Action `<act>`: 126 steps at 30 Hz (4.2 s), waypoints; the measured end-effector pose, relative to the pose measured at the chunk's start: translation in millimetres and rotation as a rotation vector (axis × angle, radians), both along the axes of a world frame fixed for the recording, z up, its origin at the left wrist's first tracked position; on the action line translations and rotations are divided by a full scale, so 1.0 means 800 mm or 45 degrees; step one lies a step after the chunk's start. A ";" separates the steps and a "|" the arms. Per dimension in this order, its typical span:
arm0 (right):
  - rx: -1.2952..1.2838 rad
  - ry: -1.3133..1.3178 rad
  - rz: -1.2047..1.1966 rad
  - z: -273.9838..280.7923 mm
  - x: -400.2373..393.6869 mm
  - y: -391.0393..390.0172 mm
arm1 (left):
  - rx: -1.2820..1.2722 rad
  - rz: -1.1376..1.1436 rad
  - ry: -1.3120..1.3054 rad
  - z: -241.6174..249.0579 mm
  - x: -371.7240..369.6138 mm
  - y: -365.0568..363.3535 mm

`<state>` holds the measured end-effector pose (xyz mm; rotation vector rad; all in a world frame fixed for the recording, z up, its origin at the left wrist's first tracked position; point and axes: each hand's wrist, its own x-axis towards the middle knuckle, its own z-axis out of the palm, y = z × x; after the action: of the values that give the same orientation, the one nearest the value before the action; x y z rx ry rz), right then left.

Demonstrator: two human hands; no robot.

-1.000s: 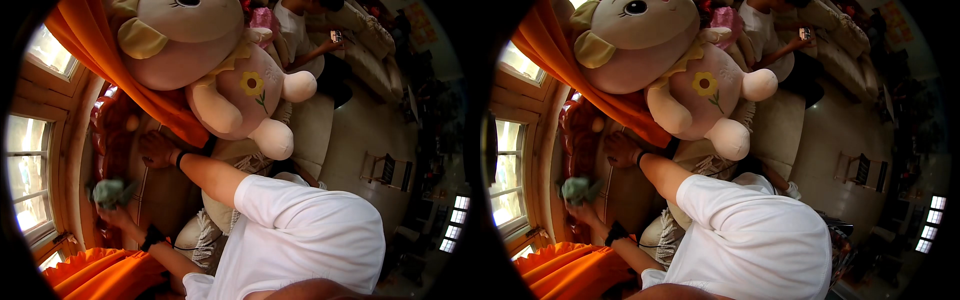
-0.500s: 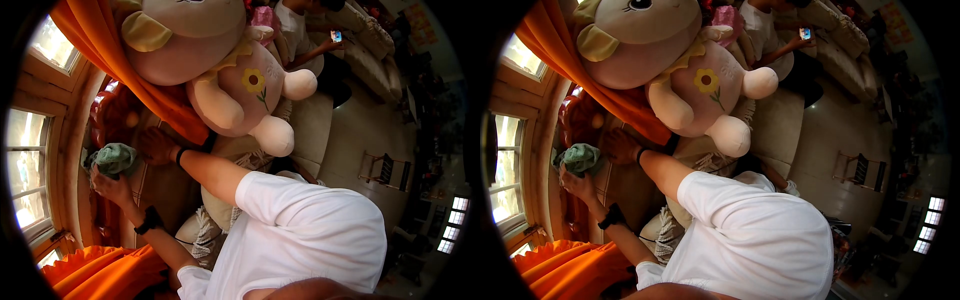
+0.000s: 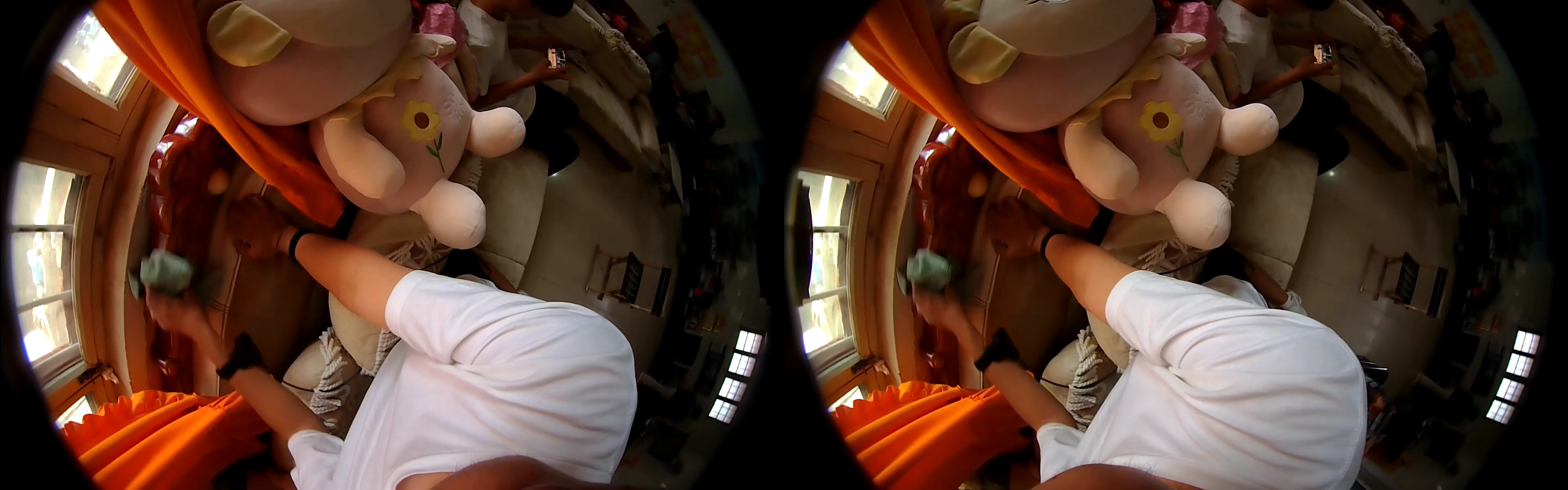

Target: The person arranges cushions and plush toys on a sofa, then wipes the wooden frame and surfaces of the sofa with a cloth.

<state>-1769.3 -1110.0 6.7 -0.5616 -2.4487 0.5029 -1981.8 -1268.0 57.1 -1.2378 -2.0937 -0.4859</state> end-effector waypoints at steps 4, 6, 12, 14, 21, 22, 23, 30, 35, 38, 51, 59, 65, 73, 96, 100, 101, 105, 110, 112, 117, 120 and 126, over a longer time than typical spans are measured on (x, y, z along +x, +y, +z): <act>0.179 0.140 -0.147 -0.014 -0.001 0.000 | -0.179 0.003 -0.190 0.063 0.095 0.104; 0.219 0.191 -0.192 -0.016 -0.005 -0.005 | -0.226 0.076 -0.276 0.080 0.100 0.101; 0.078 0.211 -0.071 -0.017 -0.002 0.005 | -0.066 0.005 -0.283 0.023 0.078 -0.005; 0.151 0.313 -0.133 -0.018 -0.005 0.000 | -0.067 0.177 -0.267 -0.010 0.068 -0.058; 0.069 0.238 -0.078 -0.012 -0.007 0.000 | -0.479 0.487 -0.633 -0.043 0.067 -0.089; 0.083 0.251 -0.095 -0.015 -0.008 -0.002 | -0.528 0.402 -0.599 -0.048 0.064 -0.079; 0.105 0.261 -0.111 -0.021 -0.008 0.000 | -0.530 0.397 -0.598 -0.043 0.070 -0.060; 0.698 -0.113 -0.352 -0.060 -0.028 0.008 | -0.563 -0.083 -0.669 -0.028 0.120 0.033; 0.237 0.268 -0.163 -0.022 -0.006 0.001 | -0.661 0.149 -0.960 -0.018 0.072 -0.030; 0.119 0.250 -0.121 -0.016 -0.005 0.001 | -0.690 0.462 -1.123 -0.004 0.030 -0.106; 0.287 -0.115 -0.220 -0.043 -0.011 0.010 | -0.589 -0.152 -0.870 -0.039 0.113 0.053; 0.135 0.221 -0.107 -0.025 -0.006 0.002 | -0.861 0.462 -1.210 0.009 0.049 -0.044; 0.105 0.242 -0.104 -0.016 -0.004 0.004 | -0.737 0.512 -1.231 -0.018 -0.005 -0.166; 0.195 0.164 -0.146 -0.029 -0.007 0.003 | -0.822 0.241 -1.000 -0.010 0.084 -0.023; 0.317 0.136 -0.187 -0.045 -0.016 0.004 | -0.672 0.140 -0.907 -0.022 0.129 -0.003; 0.255 0.093 -0.115 -0.090 -0.034 0.017 | -0.347 -0.244 -1.418 -0.007 0.140 0.036; 0.263 0.085 -0.116 -0.077 -0.024 0.015 | -0.207 -0.301 -1.501 -0.025 0.124 0.023; 0.162 0.284 -0.152 -0.016 -0.004 0.000 | -0.706 0.375 -0.882 -0.015 0.098 -0.068; 0.187 0.278 -0.158 -0.021 -0.009 -0.002 | -0.906 0.401 -0.979 0.064 0.075 -0.132; 0.122 0.262 -0.142 -0.020 -0.010 0.000 | -1.050 0.483 -1.222 0.140 0.064 -0.115; 0.090 0.264 -0.128 -0.021 -0.007 0.003 | -0.120 -0.061 -0.468 0.215 -0.043 -0.097; 0.112 0.292 -0.118 -0.019 -0.006 0.004 | -0.221 0.036 -0.504 0.160 -0.138 -0.052; 0.090 0.248 -0.114 -0.014 -0.003 0.006 | -0.303 -0.056 0.011 0.101 -0.023 0.039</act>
<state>-1771.6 -1105.5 -4.9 -0.5628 -2.2371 0.4122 -1999.9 -1236.5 138.1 -1.4195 -2.1679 -0.2547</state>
